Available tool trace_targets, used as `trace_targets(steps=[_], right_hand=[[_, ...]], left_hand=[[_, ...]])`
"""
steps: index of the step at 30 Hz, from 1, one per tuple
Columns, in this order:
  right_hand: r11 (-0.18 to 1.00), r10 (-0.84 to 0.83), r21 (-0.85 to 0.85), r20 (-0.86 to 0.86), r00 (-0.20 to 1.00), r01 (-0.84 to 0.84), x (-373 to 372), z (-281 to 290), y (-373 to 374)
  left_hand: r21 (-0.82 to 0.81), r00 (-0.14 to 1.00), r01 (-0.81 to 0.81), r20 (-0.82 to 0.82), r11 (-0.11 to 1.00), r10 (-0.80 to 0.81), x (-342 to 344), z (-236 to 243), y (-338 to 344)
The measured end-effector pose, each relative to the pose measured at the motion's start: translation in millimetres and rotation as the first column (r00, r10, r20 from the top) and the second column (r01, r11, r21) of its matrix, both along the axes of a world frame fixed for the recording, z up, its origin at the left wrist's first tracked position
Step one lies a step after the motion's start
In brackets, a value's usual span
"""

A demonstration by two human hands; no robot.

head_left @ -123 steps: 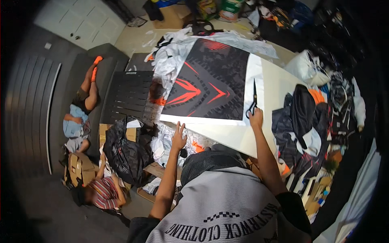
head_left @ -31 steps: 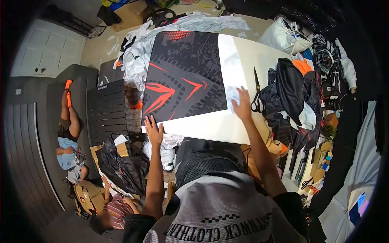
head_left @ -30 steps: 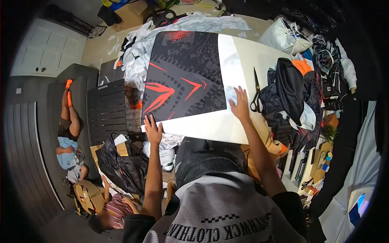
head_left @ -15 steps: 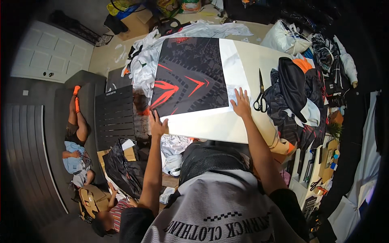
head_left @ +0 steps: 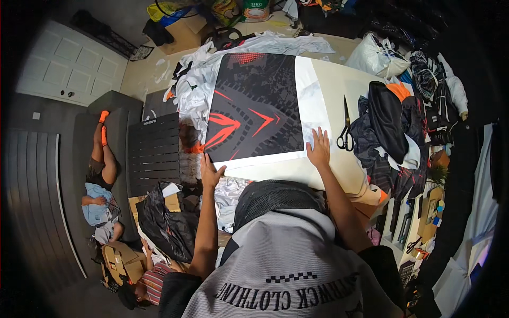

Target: Cutting out printed patterns from a sheet of fabric using scissors.

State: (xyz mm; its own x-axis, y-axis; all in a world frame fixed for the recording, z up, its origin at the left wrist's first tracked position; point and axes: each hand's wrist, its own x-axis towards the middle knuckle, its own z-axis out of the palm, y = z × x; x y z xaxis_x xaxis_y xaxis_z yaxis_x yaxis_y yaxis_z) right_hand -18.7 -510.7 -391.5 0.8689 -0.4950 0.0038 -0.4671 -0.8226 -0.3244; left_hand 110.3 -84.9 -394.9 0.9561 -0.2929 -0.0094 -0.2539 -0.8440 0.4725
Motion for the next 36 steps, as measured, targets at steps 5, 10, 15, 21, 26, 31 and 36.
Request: trace_targets(steps=[5,10,15,21,26,31,36], right_hand=[[0.997,0.073,-0.025,0.039,0.997,-0.072,51,13,14],[0.988,0.155,-0.010,0.119,0.981,-0.155,94,0,46],[0.986,0.159,-0.058,0.098,0.982,-0.153,72,-10,34],[0.995,-0.011,-0.095,-0.002,1.000,0.011,15,-8,-5],[0.997,-0.043,-0.071,0.009,0.999,0.043,2,-12,-4],[0.999,-0.013,0.050,0.078,0.997,0.009,-10,-7,-4],[0.995,-0.019,0.094,0.069,0.997,0.012,-21,0,-12]], left_hand=[[-0.020,0.999,-0.034,-0.016,0.999,0.034,2,-4,0],[-0.025,1.000,-0.027,-0.016,0.999,0.027,3,-6,2],[0.032,0.995,-0.074,-0.071,0.997,0.076,0,-3,5],[0.246,0.992,-0.069,-0.082,0.967,0.091,7,13,-10],[-0.167,0.934,0.357,0.043,0.919,-0.355,36,35,-105],[-0.107,0.711,0.701,0.023,0.705,-0.703,14,30,-212],[0.047,0.674,0.738,-0.019,0.673,-0.738,-12,18,-202]])
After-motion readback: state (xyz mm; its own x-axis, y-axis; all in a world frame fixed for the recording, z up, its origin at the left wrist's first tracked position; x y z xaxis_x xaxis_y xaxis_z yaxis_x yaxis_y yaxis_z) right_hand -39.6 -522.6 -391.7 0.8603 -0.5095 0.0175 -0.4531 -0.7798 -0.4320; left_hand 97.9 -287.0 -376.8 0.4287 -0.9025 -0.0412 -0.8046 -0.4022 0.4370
